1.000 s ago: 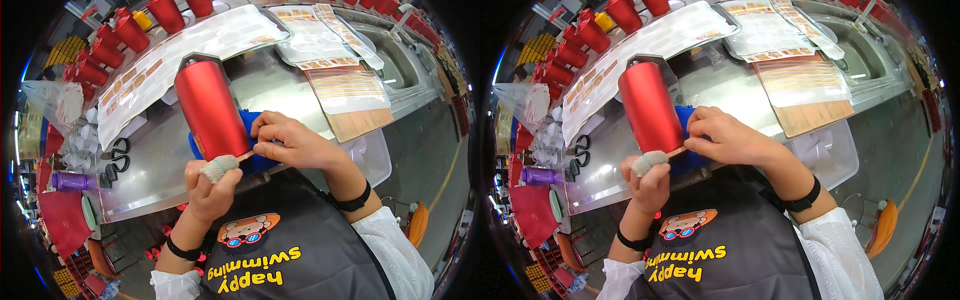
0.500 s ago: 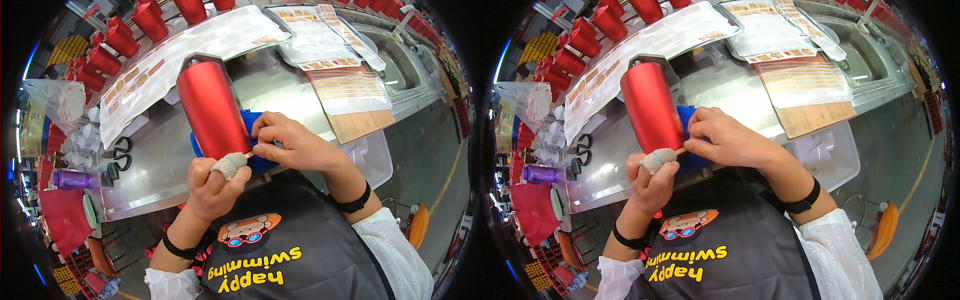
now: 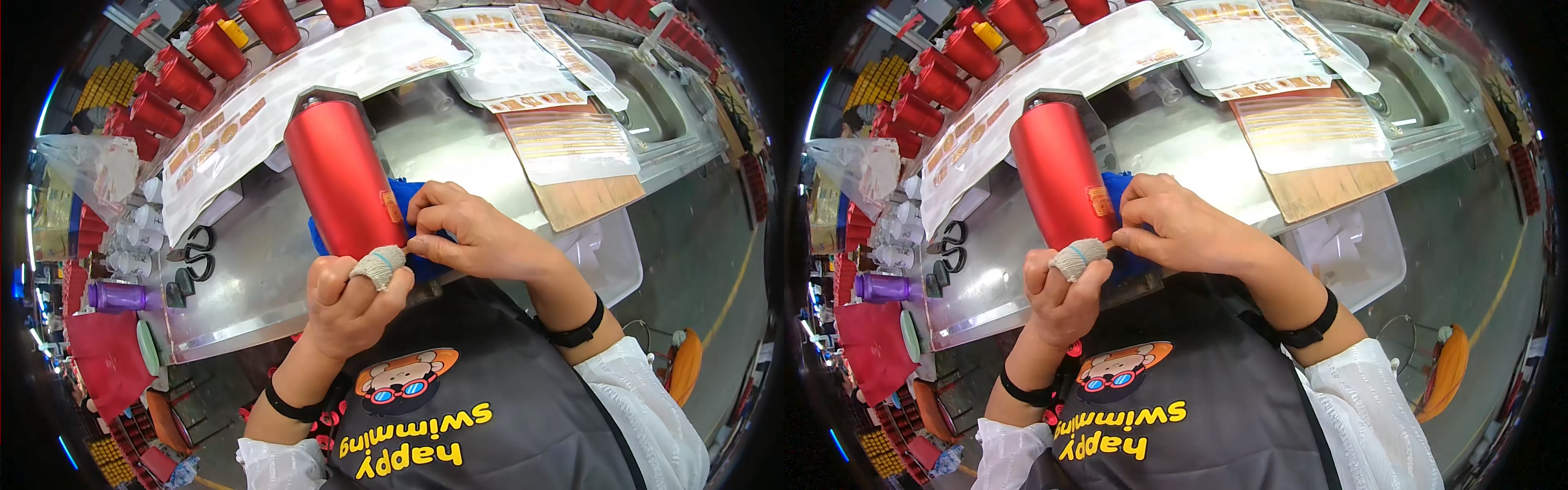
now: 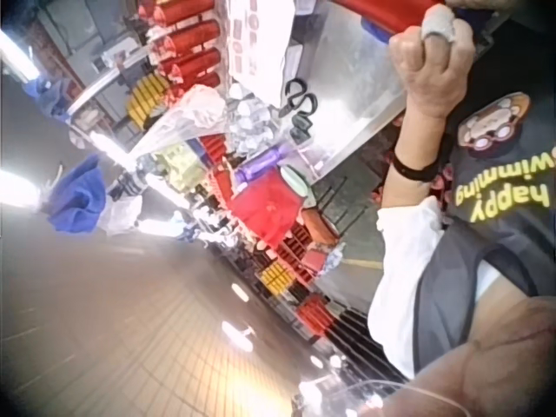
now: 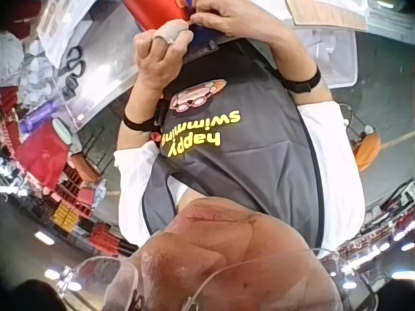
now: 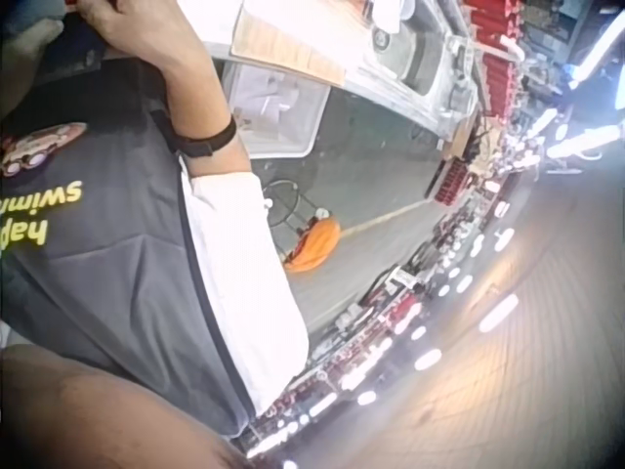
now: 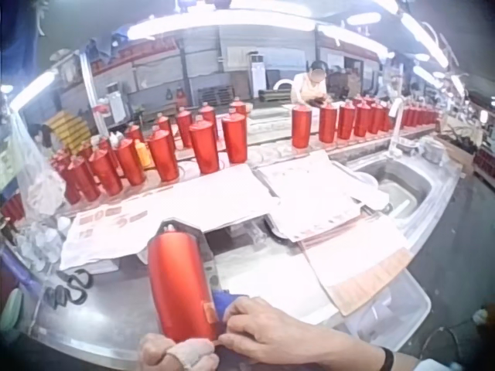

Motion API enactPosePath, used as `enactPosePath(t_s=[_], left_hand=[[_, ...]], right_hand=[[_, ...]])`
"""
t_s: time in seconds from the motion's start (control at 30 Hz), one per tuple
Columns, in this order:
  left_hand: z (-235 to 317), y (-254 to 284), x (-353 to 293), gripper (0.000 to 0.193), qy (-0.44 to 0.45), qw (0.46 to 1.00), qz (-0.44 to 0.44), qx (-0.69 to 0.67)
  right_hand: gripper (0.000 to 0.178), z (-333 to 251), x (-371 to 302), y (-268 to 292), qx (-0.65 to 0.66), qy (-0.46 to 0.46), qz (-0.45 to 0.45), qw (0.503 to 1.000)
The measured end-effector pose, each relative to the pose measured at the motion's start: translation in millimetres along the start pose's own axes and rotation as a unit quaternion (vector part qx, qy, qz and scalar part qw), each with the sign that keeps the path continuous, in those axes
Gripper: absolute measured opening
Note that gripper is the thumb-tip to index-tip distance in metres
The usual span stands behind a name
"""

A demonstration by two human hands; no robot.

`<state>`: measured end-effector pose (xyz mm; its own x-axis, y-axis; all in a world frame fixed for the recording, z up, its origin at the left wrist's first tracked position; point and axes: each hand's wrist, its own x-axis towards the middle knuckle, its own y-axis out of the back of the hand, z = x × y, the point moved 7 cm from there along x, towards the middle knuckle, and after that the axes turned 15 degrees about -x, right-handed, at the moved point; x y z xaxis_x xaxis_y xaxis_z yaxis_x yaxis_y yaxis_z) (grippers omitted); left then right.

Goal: Manually applying and smoothing labels onto red metal bottles in a factory environment.

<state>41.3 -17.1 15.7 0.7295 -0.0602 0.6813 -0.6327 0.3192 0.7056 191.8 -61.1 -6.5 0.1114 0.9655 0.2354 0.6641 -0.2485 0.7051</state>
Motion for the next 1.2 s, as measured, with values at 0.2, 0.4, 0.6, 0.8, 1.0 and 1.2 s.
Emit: enactPosePath(t_s=[0.2, 0.4, 0.6, 0.8, 1.0, 1.2], left_hand=[[-6.8, 7.8, -20.8, 0.036, 0.058, 0.994, 0.086, -0.038], [-19.8, 8.0, -16.4, 0.050, 0.135, 0.985, 0.107, 0.008], [-39.2, -1.1, -47.2, 0.064, 0.280, 0.944, 0.112, -0.137], [-47.7, -4.5, -33.6, 0.070, 0.324, 0.850, 0.212, -0.357], [-48.3, -5.5, -33.3, 0.073, 0.357, 0.862, 0.202, -0.298], [-47.7, -7.0, -31.2, 0.072, 0.356, 0.862, 0.209, -0.294]], right_hand=[[0.023, -0.3, -6.2, 6.3, -0.027, 0.042, 0.058, 0.997], [0.050, -4.2, -6.0, -5.9, -0.103, 0.053, 0.155, 0.981], [0.054, -20.9, -8.2, 2.6, -0.150, 0.086, 0.214, 0.961], [0.054, -14.8, -6.1, -5.4, -0.124, 0.084, 0.205, 0.967], [0.054, -12.8, -6.2, -7.9, -0.126, 0.086, 0.205, 0.967], [0.053, -12.6, -6.3, -7.7, -0.123, 0.084, 0.206, 0.967]])
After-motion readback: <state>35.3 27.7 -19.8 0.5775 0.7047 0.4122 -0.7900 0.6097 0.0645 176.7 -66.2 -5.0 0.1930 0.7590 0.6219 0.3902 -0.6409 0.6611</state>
